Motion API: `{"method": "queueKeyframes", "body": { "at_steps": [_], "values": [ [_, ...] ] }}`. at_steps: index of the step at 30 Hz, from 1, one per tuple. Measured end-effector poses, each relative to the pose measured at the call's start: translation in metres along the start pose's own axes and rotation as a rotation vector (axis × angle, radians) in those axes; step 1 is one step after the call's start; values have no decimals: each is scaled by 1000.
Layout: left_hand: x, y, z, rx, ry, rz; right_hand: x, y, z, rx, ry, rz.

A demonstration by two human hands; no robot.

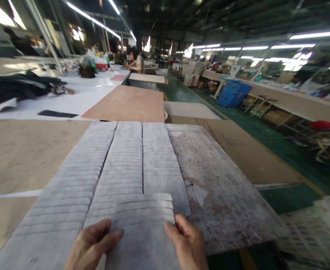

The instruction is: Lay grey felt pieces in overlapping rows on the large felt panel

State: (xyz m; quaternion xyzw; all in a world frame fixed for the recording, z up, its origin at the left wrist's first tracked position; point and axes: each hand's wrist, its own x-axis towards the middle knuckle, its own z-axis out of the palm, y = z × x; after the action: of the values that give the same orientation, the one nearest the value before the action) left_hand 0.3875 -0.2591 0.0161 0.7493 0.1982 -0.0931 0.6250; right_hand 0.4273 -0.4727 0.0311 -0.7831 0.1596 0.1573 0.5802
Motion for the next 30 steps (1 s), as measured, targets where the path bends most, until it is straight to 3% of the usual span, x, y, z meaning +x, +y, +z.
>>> {"method": "queueKeyframes", "body": {
  "at_steps": [4,8,13,21,30],
  "values": [
    [34,25,51,146,36,12,34,4,-32,-121,133,-8],
    [49,42,72,470,123,-11,58,3,-47,-318,183,-59],
    [58,51,84,771,235,-135,76,7,-55,-513,189,-73],
    [60,47,92,883,288,-136,84,22,-57,-562,235,-160],
    [63,41,95,939,312,-121,86,16,-56,-551,216,-139]
  ]
}}
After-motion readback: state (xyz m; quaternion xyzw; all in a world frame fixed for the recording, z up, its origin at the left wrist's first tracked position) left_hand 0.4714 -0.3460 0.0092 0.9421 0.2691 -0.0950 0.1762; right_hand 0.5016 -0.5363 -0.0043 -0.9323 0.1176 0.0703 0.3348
